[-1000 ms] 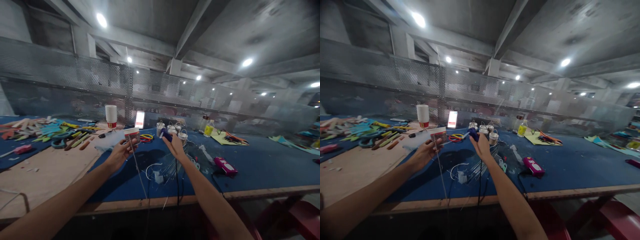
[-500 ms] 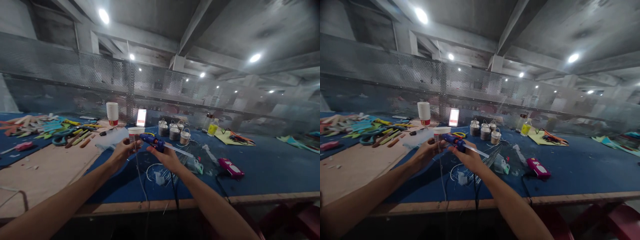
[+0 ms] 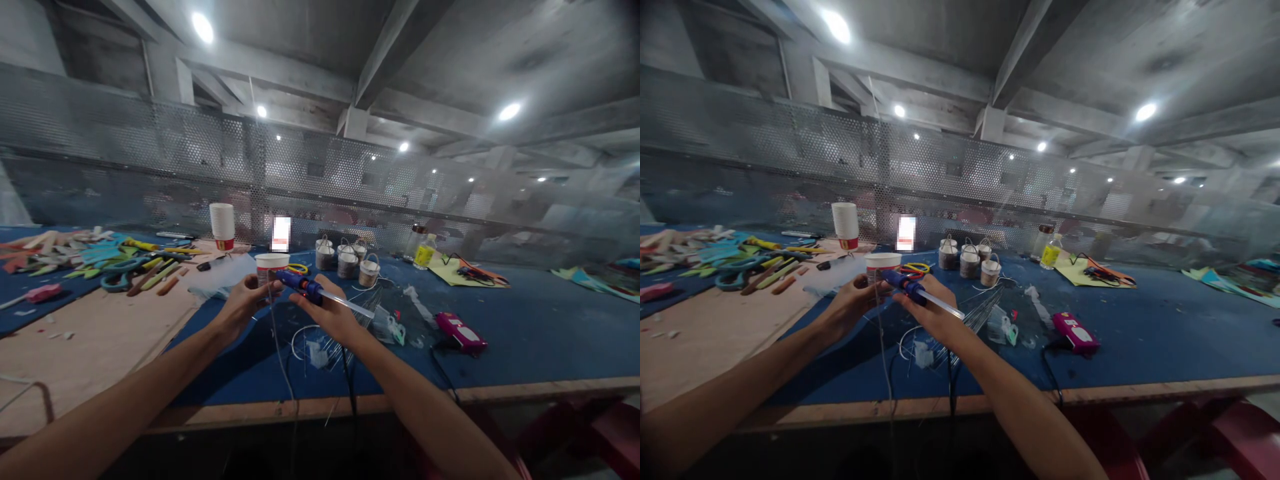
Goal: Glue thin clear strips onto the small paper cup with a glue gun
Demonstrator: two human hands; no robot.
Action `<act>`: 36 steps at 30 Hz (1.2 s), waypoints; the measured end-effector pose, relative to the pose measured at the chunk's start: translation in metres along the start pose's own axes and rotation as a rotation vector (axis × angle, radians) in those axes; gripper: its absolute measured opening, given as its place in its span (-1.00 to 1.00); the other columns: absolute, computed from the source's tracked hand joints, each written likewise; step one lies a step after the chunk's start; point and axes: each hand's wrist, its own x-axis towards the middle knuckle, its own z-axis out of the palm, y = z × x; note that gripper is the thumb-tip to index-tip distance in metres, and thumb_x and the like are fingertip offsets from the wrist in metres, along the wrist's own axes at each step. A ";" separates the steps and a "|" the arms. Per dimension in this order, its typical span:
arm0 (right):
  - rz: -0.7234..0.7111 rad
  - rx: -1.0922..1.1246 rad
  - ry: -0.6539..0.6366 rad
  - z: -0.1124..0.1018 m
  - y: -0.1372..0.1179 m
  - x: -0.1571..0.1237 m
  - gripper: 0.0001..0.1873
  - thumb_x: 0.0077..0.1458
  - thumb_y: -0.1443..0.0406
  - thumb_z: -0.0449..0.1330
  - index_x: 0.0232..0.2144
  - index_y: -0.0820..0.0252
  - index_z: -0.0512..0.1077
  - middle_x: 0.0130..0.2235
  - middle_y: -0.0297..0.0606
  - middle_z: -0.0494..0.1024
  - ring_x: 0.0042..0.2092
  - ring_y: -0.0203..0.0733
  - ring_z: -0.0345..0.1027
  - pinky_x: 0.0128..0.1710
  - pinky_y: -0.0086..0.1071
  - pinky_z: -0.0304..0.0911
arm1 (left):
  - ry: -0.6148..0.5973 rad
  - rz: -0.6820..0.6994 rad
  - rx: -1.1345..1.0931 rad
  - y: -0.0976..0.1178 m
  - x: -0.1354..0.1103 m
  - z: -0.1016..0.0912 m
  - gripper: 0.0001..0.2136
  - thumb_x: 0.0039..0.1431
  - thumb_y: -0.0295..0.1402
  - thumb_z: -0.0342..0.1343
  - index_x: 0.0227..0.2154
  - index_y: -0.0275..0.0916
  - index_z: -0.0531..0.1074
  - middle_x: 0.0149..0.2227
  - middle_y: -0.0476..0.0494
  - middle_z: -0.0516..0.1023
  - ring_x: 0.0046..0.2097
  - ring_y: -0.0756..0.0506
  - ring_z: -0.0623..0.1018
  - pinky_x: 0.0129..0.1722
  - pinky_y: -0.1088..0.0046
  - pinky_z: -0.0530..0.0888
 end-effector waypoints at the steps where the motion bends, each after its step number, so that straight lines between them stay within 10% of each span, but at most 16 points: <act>1: -0.009 0.015 0.002 0.000 0.000 0.000 -0.65 0.32 -0.02 0.28 -0.06 0.08 0.58 -0.23 -0.27 0.57 -0.15 -0.11 0.47 -0.16 -0.32 0.40 | 0.000 -0.001 0.001 0.000 0.000 0.000 -0.56 -0.25 -0.30 0.63 -0.30 -0.21 0.58 -0.25 -0.14 0.72 -0.26 -0.12 0.66 -0.24 0.40 0.50; 36: -0.006 0.013 0.014 -0.001 0.003 -0.002 -0.63 0.30 -0.06 0.27 -0.28 0.10 0.52 -0.28 -0.32 0.51 -0.26 -0.20 0.39 -0.22 -0.37 0.34 | 0.019 -0.009 -0.021 0.000 0.001 -0.002 -0.52 -0.31 -0.34 0.64 -0.28 -0.26 0.58 -0.27 -0.15 0.71 -0.28 -0.09 0.64 -0.24 0.40 0.52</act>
